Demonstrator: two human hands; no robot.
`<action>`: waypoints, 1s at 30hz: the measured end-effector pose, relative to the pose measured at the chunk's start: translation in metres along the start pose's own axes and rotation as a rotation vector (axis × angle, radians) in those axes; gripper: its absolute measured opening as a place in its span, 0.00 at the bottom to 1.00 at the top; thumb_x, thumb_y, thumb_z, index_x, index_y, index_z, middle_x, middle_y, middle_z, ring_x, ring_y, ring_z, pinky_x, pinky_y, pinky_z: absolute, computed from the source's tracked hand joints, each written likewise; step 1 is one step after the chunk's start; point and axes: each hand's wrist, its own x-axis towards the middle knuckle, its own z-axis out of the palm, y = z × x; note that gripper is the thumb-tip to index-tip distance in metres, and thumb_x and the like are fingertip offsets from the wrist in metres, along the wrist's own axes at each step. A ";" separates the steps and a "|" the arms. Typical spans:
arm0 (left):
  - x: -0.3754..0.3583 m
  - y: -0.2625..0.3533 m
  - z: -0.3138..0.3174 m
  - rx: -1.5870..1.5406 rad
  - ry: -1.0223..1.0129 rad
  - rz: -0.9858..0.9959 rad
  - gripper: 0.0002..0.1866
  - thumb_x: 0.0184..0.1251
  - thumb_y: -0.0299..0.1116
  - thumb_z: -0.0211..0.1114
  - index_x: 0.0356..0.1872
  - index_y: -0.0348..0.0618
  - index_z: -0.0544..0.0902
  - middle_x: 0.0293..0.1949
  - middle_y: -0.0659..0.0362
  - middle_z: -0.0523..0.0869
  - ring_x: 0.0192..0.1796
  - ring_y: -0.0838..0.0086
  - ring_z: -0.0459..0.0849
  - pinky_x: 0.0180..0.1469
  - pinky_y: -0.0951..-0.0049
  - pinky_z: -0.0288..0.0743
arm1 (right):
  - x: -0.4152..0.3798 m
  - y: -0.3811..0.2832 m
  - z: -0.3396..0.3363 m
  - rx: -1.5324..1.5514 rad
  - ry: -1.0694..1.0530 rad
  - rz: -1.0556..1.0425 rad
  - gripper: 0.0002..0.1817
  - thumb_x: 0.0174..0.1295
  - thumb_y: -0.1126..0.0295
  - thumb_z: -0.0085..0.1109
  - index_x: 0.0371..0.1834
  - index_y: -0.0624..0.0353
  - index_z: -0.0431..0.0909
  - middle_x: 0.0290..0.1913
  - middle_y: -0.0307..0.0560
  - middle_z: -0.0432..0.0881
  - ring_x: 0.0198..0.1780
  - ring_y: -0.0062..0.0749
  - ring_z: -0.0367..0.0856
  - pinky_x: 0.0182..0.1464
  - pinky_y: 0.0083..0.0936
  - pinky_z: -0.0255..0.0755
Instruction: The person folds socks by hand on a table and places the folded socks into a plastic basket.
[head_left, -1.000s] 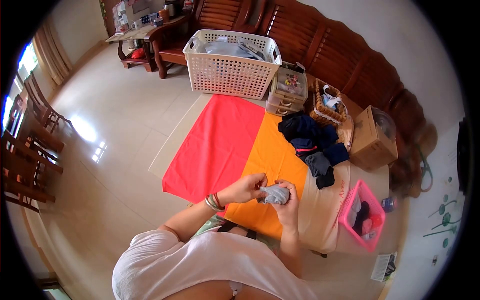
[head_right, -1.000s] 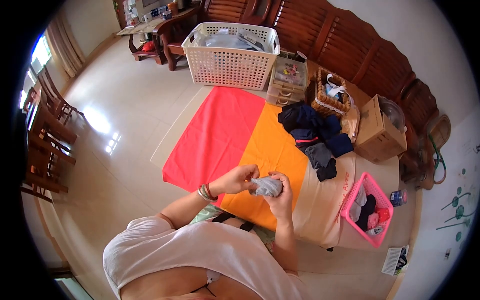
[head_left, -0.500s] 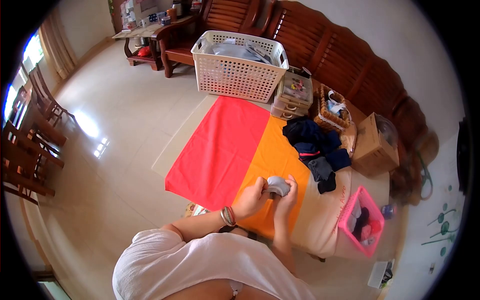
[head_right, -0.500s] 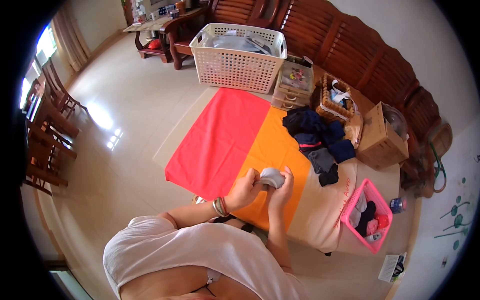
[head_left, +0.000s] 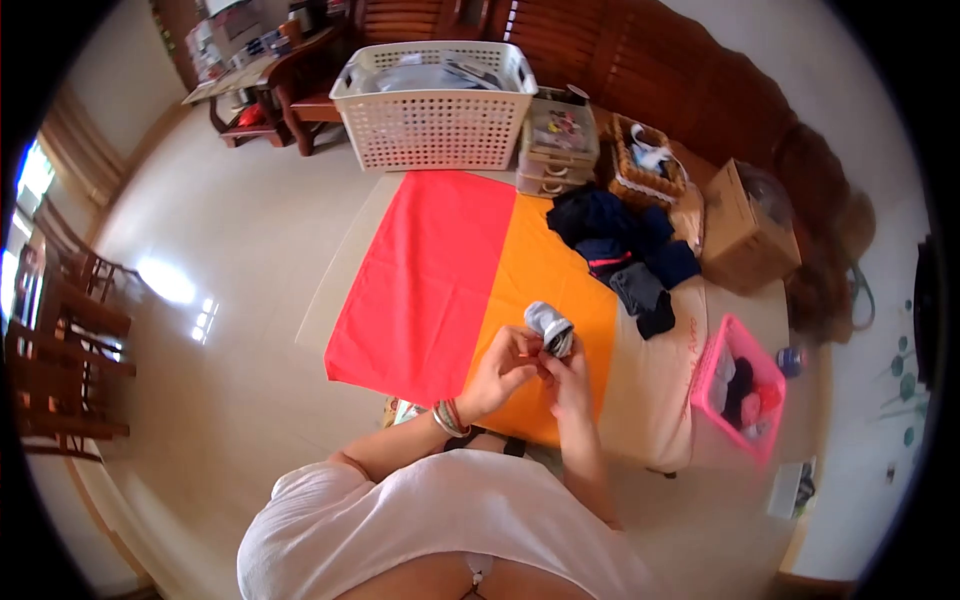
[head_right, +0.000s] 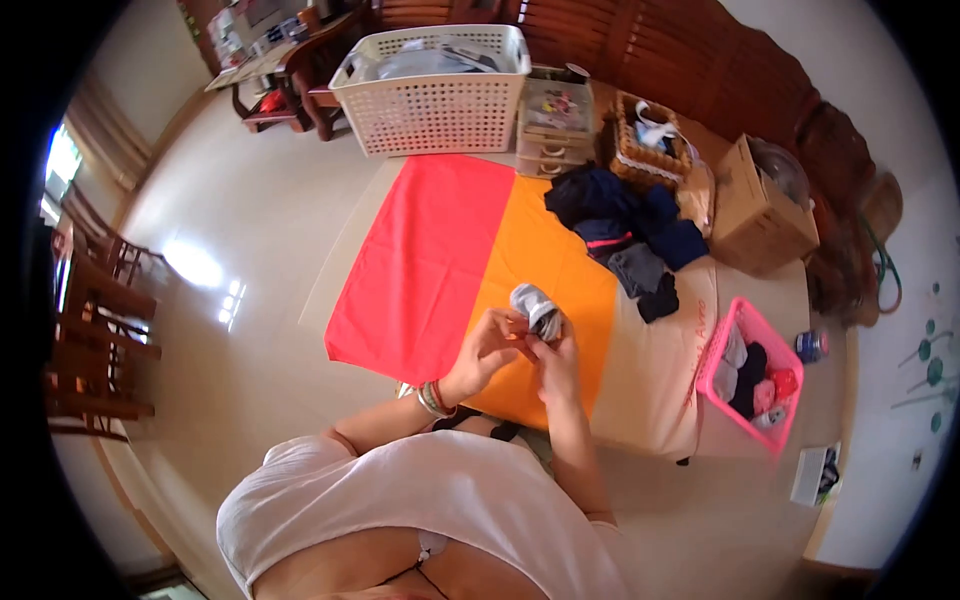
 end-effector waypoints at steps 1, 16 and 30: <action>0.000 0.003 0.003 -0.105 0.071 -0.107 0.10 0.62 0.28 0.56 0.36 0.40 0.63 0.44 0.54 0.69 0.48 0.68 0.74 0.49 0.68 0.73 | -0.002 0.003 0.000 -0.029 0.034 -0.054 0.30 0.54 0.86 0.49 0.62 0.61 0.55 0.53 0.49 0.68 0.50 0.30 0.73 0.50 0.24 0.73; -0.003 -0.014 0.004 0.411 -0.076 -0.314 0.25 0.55 0.21 0.60 0.55 0.38 0.64 0.46 0.52 0.73 0.39 0.75 0.78 0.34 0.77 0.73 | -0.025 0.015 -0.038 -0.400 0.145 -0.359 0.21 0.55 0.77 0.58 0.53 0.60 0.67 0.46 0.43 0.74 0.45 0.25 0.73 0.44 0.18 0.71; -0.010 -0.009 -0.009 0.793 -0.330 -0.156 0.09 0.59 0.25 0.59 0.42 0.38 0.74 0.31 0.57 0.80 0.30 0.77 0.80 0.35 0.82 0.73 | -0.074 -0.161 -0.268 -0.458 1.228 -0.708 0.25 0.60 0.74 0.52 0.62 0.55 0.58 0.58 0.49 0.63 0.49 0.38 0.73 0.35 0.27 0.79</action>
